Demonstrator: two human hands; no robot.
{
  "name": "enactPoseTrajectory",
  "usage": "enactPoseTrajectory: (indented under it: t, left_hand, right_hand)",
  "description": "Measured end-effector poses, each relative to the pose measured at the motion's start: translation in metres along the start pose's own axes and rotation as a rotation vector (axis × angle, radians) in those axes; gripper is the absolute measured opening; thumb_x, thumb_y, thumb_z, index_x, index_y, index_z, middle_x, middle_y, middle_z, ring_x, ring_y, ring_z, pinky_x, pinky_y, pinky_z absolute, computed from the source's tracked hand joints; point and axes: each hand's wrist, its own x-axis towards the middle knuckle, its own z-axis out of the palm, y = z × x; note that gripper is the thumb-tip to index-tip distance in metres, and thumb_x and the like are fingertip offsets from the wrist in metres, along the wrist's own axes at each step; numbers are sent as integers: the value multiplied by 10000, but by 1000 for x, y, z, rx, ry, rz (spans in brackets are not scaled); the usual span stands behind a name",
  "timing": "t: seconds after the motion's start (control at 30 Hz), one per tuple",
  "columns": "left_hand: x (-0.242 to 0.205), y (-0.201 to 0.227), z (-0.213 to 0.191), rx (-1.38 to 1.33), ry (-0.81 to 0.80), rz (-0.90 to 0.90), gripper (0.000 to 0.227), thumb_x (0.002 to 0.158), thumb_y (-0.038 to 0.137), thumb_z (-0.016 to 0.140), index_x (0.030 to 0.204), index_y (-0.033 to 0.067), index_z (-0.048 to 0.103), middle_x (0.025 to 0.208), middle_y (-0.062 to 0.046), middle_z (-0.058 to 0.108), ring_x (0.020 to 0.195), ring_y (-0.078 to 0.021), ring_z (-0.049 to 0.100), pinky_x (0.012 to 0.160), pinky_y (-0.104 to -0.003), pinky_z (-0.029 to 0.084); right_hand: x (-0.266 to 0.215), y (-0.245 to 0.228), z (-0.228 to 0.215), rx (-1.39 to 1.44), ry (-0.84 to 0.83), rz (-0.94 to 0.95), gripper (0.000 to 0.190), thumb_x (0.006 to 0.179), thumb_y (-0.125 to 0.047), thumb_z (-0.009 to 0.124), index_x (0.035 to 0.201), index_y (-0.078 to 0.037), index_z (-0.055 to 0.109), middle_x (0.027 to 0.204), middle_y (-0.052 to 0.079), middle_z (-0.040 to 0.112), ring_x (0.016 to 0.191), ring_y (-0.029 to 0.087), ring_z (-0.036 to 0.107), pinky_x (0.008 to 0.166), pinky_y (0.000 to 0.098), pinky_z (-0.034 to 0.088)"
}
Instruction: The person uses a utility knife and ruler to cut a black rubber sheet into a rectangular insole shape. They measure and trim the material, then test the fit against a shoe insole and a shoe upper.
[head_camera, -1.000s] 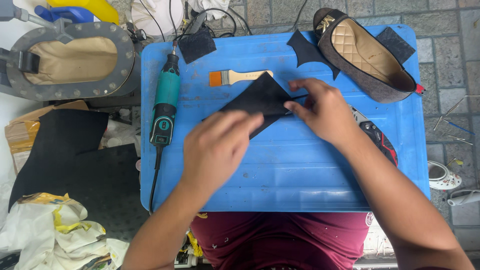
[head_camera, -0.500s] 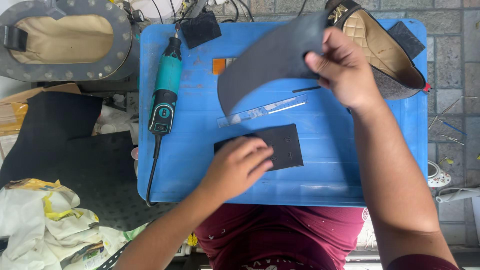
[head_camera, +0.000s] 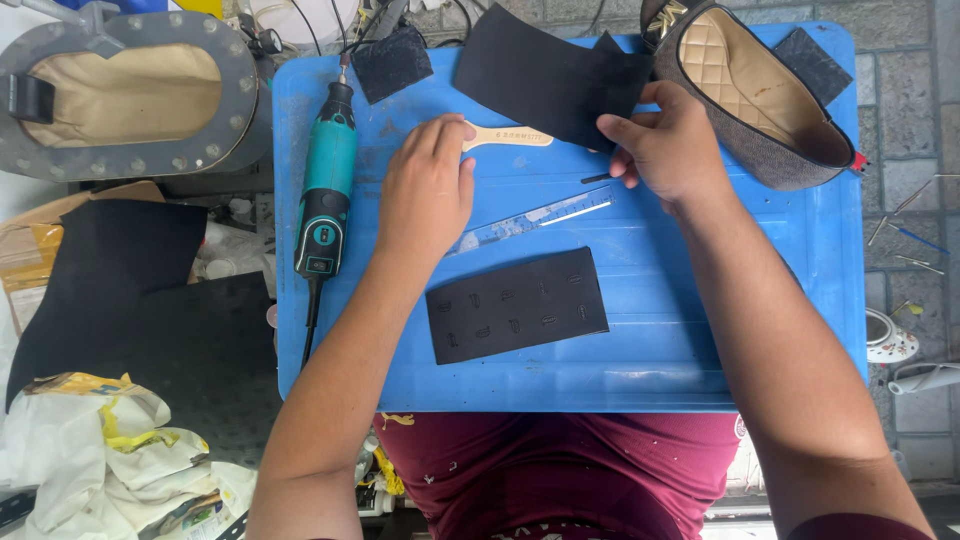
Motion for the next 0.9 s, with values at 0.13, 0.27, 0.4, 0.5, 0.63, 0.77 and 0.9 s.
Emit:
enactPoseTrajectory:
  t: [0.13,0.27,0.4,0.5,0.63,0.77,0.9]
  left_hand:
    - [2,-5,10,24,-50,2,314,880,76,730,1165,67,596,1302,-102,639,1219,-337,612,1010,-446,481]
    - [1,0,9,52,60,74,284,864,106,738,1124,67,632,1212,-106,669,1152,-348,622,939,-452,497]
    - [-7,16,5,-218,-153,-21,180,923,158,784,1045,82,675,1047,-76,695,1015,-296,663,864,-420,542]
    - [-17,34,11,-272,-197,75,305,816,167,808,1068,62,672,1012,-82,699,968,-301,661,828,-423,539]
    - [-17,42,16,-335,-242,79,304,812,83,792,1098,69,687,982,-53,701,968,-278,671,848,-424,537]
    - [-16,42,1,-293,-266,60,174,832,65,793,990,128,758,950,-31,677,950,-267,664,824,-419,531]
    - [-40,52,-13,-367,-146,277,154,784,118,813,898,212,770,962,27,664,979,-240,641,874,-427,506]
  right_hand:
    - [-11,-5,-7,-265,57,-89,539,977,-136,755,1360,78,442,696,64,669,551,131,639,453,262,462]
    - [-21,-12,-4,-524,125,-243,637,934,-143,799,1356,90,383,660,106,673,533,183,671,505,294,521]
    - [-44,-20,-7,-785,168,-447,370,961,-139,811,1150,43,550,711,143,687,626,301,681,606,399,525]
    - [-70,-26,-12,-830,79,-524,159,941,-97,775,989,-15,647,848,147,708,735,313,713,660,414,552]
    - [-113,-27,-15,-810,-113,-544,132,866,-81,762,953,-16,688,911,146,705,780,317,712,680,416,557]
    - [-137,-22,-20,-667,-202,-450,166,848,-26,717,1012,-11,695,955,133,714,790,261,729,704,366,574]
    - [-148,-10,-35,-616,-41,-328,123,916,-26,702,1038,-13,708,975,116,730,802,240,724,674,350,557]
